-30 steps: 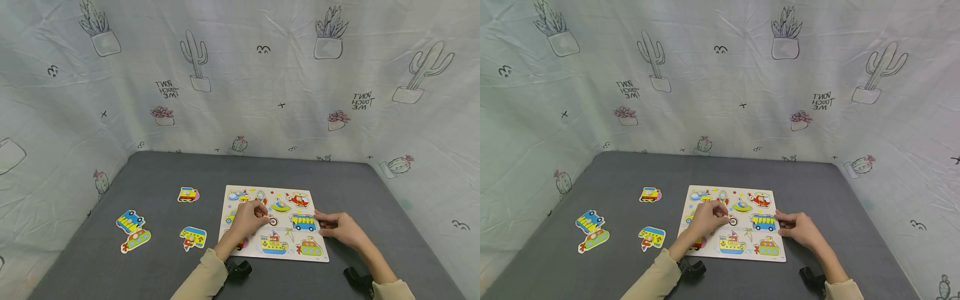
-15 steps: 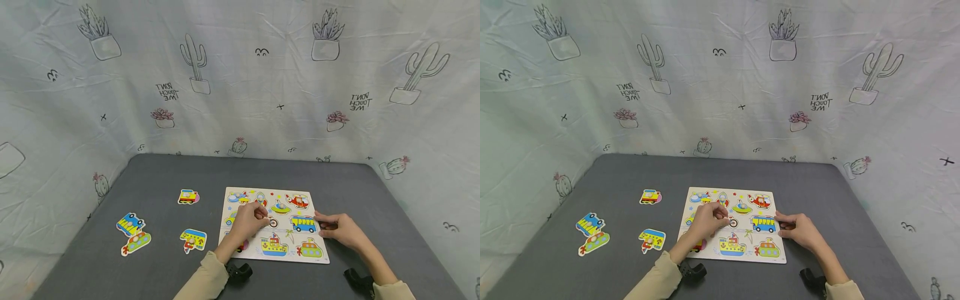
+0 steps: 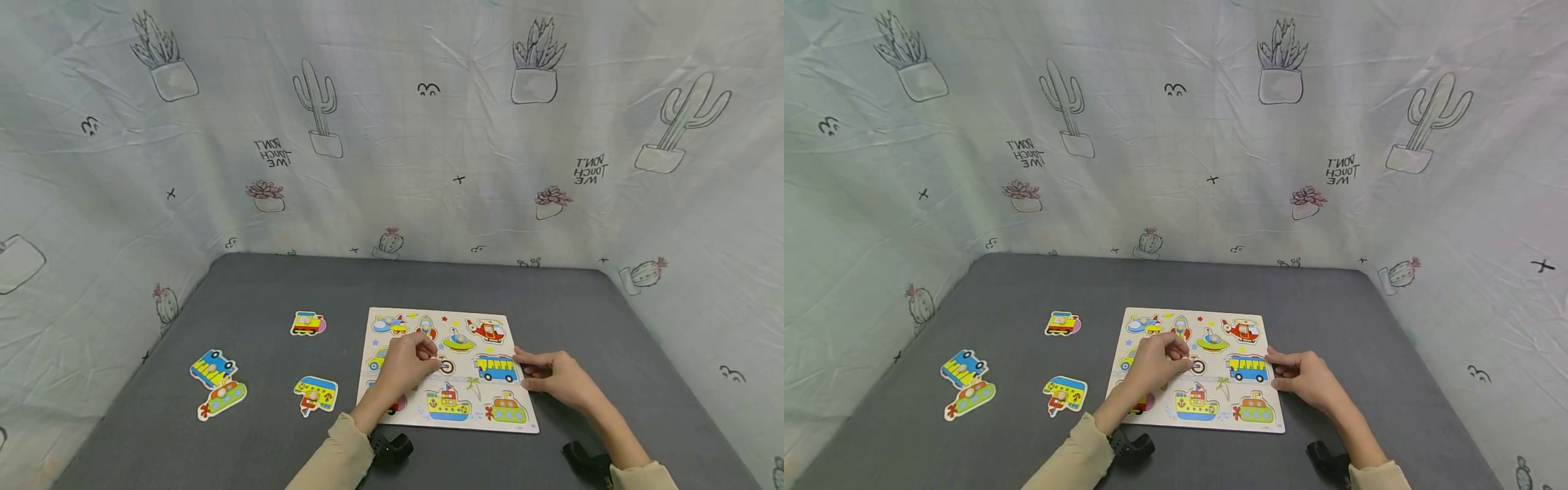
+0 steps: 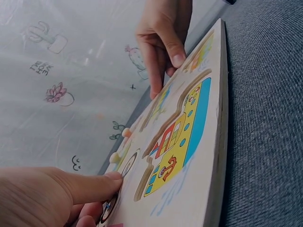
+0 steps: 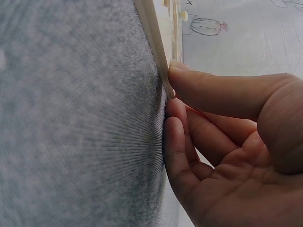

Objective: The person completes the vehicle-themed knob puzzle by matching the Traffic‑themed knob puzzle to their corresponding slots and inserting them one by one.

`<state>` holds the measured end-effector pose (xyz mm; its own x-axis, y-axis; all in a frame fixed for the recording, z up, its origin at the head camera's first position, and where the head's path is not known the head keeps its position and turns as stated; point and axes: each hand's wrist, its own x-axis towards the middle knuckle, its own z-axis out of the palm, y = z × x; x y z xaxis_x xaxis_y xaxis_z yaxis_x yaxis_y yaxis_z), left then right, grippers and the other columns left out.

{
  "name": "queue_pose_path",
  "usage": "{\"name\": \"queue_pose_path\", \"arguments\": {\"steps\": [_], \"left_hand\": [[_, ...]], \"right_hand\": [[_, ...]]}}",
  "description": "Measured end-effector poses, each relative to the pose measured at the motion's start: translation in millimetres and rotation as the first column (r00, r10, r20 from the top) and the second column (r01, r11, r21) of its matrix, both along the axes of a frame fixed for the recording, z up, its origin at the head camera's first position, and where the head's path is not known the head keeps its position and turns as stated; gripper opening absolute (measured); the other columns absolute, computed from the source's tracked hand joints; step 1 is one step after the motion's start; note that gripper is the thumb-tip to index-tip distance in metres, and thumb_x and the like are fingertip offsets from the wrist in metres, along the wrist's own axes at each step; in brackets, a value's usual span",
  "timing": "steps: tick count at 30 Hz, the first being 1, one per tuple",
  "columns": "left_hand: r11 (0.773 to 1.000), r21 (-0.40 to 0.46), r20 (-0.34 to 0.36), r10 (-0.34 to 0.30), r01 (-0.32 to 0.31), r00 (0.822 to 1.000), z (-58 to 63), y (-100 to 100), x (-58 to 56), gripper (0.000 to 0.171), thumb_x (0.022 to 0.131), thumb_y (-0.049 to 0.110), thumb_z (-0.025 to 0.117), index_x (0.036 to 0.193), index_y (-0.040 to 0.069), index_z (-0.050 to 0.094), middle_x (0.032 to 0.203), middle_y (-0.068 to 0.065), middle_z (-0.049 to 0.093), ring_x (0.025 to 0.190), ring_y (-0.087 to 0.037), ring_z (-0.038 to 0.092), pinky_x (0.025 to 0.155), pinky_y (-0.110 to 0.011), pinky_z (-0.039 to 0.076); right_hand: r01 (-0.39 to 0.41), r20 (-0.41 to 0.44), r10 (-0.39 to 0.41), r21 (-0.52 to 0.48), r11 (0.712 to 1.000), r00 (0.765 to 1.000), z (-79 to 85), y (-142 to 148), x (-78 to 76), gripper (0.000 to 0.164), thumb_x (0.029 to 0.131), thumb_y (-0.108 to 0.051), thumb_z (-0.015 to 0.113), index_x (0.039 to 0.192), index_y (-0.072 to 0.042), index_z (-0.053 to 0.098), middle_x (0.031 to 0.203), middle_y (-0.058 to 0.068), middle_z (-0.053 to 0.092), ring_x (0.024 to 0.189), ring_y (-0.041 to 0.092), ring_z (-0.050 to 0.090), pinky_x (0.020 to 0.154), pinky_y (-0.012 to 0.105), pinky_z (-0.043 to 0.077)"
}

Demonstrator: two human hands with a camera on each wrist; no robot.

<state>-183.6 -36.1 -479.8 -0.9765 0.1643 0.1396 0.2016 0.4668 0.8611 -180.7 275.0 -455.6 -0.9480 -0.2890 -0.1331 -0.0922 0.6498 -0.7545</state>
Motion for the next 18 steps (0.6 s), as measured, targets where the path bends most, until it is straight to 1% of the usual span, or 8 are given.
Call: {"name": "queue_pose_path", "arguments": {"steps": [6,9,12,13,15,16,17,18], "left_hand": [[1.0,-0.016,-0.014,0.01,-0.011,1.0,-1.1,-0.5,1.0,0.016,0.079,0.012,0.084,0.086,0.011,0.069,0.072,0.01,0.059,0.066,-0.004,0.054,0.063,-0.023,0.047],[0.999,-0.051,-0.025,0.01,-0.012,1.0,1.6,-1.1,3.0,0.02,0.083,0.021,0.082,0.095,0.009,0.07,0.077,0.007,0.059,0.071,-0.007,0.054,0.065,-0.025,0.046],[0.994,-0.112,-0.058,0.003,-0.01,0.998,13.4,-9.4,8.8,0.033,0.088,0.032,0.076,0.11,0.008,0.069,0.09,0.003,0.062,0.08,-0.011,0.056,0.069,-0.028,0.047],[0.99,-0.138,-0.085,0.004,-0.015,0.996,18.7,-16.5,11.3,0.036,0.089,0.035,0.074,0.113,0.008,0.068,0.095,0.002,0.063,0.083,-0.011,0.057,0.071,-0.028,0.047],[0.985,-0.169,-0.151,0.016,-0.042,0.988,31.4,-39.1,18.5,0.035,0.091,0.032,0.073,0.116,0.009,0.068,0.101,-0.001,0.064,0.085,-0.013,0.058,0.07,-0.031,0.049],[0.982,-0.177,-0.19,0.032,-0.066,0.981,37.6,-54.7,22.7,0.033,0.09,0.03,0.074,0.115,0.009,0.068,0.103,-0.002,0.064,0.083,-0.014,0.058,0.07,-0.032,0.049],[0.979,-0.182,-0.235,0.051,-0.096,0.971,42.9,-72.9,27.3,0.03,0.09,0.027,0.075,0.114,0.01,0.069,0.102,-0.003,0.064,0.08,-0.015,0.058,0.068,-0.032,0.049],[0.973,-0.183,-0.278,0.086,-0.14,0.957,46.8,-92.9,31.9,0.028,0.089,0.024,0.076,0.112,0.01,0.069,0.1,-0.003,0.064,0.077,-0.015,0.058,0.067,-0.032,0.049]], "right_hand": [[-0.004,0.012,0.004,-0.005,1.0,1.0,-0.1,-1.2,-0.9,0.047,0.08,-0.009,0.082,0.123,0.0,0.068,0.134,0.018,0.057,0.093,0.022,0.059,0.072,0.026,0.049],[-0.013,0.017,0.013,-0.003,1.0,1.0,-0.7,-1.0,-1.6,0.047,0.08,-0.01,0.082,0.124,-0.001,0.068,0.135,0.018,0.055,0.094,0.022,0.059,0.073,0.026,0.049],[-0.015,0.016,0.015,0.001,1.0,1.0,-0.1,0.9,-1.8,0.048,0.08,-0.011,0.082,0.124,-0.001,0.067,0.135,0.017,0.056,0.095,0.022,0.06,0.073,0.026,0.049],[-0.014,0.015,0.014,0.001,1.0,1.0,0.4,1.6,-1.8,0.048,0.08,-0.011,0.082,0.124,-0.001,0.067,0.135,0.017,0.055,0.096,0.022,0.06,0.073,0.026,0.049],[-0.013,0.015,0.013,0.002,1.0,1.0,1.4,2.7,-1.9,0.048,0.08,-0.012,0.082,0.125,-0.001,0.067,0.135,0.017,0.056,0.096,0.022,0.06,0.073,0.025,0.049],[-0.015,0.014,0.015,0.0,1.0,1.0,1.8,3.0,-2.1,0.048,0.08,-0.012,0.082,0.125,-0.001,0.067,0.135,0.017,0.056,0.096,0.022,0.06,0.073,0.025,0.049],[-0.018,0.013,0.018,-0.001,1.0,1.0,2.0,2.9,-2.4,0.048,0.08,-0.012,0.082,0.125,-0.001,0.067,0.135,0.017,0.056,0.096,0.022,0.06,0.073,0.025,0.049],[-0.023,0.016,0.023,-0.007,1.0,1.0,2.1,2.7,-2.7,0.049,0.08,-0.013,0.082,0.125,-0.001,0.067,0.136,0.017,0.055,0.095,0.022,0.06,0.074,0.025,0.049]]}}
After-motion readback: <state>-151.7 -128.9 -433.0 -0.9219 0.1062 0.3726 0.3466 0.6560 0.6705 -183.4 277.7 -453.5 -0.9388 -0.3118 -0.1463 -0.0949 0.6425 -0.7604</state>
